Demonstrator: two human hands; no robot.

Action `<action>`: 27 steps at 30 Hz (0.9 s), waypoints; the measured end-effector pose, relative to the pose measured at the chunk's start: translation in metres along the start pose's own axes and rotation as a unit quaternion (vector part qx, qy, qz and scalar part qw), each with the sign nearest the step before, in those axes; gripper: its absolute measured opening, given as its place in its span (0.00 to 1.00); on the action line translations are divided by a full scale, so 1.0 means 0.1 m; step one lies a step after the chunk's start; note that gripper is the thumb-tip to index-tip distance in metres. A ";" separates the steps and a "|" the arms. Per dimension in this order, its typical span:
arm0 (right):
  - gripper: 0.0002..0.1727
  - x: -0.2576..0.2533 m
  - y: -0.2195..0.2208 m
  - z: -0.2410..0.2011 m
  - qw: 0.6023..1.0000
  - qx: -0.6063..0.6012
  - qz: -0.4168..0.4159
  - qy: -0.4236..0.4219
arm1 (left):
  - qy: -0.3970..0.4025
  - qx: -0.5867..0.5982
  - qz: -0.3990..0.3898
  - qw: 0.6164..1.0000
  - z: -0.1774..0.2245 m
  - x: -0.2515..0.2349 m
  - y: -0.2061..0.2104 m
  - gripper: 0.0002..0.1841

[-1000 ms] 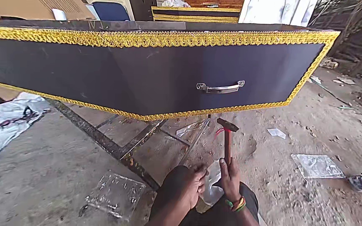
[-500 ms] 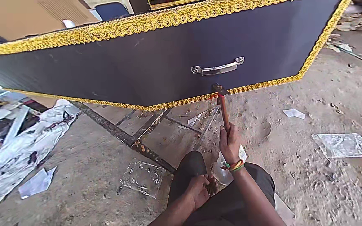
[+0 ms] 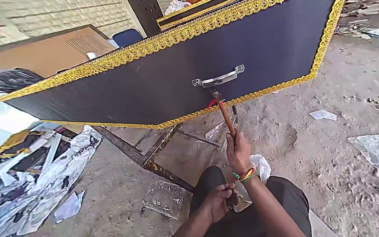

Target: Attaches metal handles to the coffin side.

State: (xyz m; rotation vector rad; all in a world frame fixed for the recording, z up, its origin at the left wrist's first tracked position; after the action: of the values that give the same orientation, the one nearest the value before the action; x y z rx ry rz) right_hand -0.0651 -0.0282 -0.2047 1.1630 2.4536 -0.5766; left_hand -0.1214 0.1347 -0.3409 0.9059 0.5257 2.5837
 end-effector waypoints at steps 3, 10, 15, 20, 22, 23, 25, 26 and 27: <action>0.20 0.00 -0.03 0.00 1.000 0.001 0.003 -0.006 | -0.004 0.009 0.014 1.000 -0.05 0.01 0.00 0.12; 0.22 0.05 -0.12 0.09 1.000 -0.025 0.008 -0.013 | -0.012 0.027 0.026 0.999 -0.01 0.00 0.06 0.05; 0.22 -0.02 -0.17 -0.01 0.998 -0.026 0.032 -0.051 | -0.013 -0.026 0.044 0.999 0.06 0.00 0.08 0.05; 0.19 -0.24 -0.10 -0.29 0.993 -0.012 0.049 -0.106 | 0.030 -0.096 0.040 0.994 0.18 0.01 0.09 0.09; 0.19 -0.32 -0.07 -0.36 0.993 -0.006 0.055 -0.108 | 0.039 -0.094 0.032 0.994 0.20 0.02 0.14 0.10; 0.19 -0.35 -0.05 -0.38 0.993 -0.004 0.056 -0.105 | 0.044 -0.096 0.033 0.994 0.22 0.03 0.16 0.11; 0.19 -0.36 -0.02 -0.39 0.994 -0.001 0.050 -0.094 | 0.055 -0.105 0.037 0.992 0.22 0.05 0.17 0.11; 0.19 -0.36 -0.01 -0.38 0.995 0.000 0.046 -0.087 | 0.057 -0.102 0.037 0.992 0.22 0.05 0.16 0.10; 0.19 -0.35 0.00 -0.36 0.995 0.002 0.046 -0.084 | 0.057 -0.094 0.037 0.993 0.21 0.06 0.15 0.10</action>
State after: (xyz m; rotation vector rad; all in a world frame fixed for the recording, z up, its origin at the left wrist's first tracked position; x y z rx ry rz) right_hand -0.0496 -0.0326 -0.1573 1.1723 2.2477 -0.6253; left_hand -0.1150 0.1290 -0.3161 0.7314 0.2756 2.7087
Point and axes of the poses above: each hand's wrist, its own x-axis away from the middle knuckle, its own y-axis out of the palm, z = x × y, the point moved 4 cm from there along -x, towards the middle knuckle, and after that the axes turned 11 degrees about y, right-handed, at the moved point
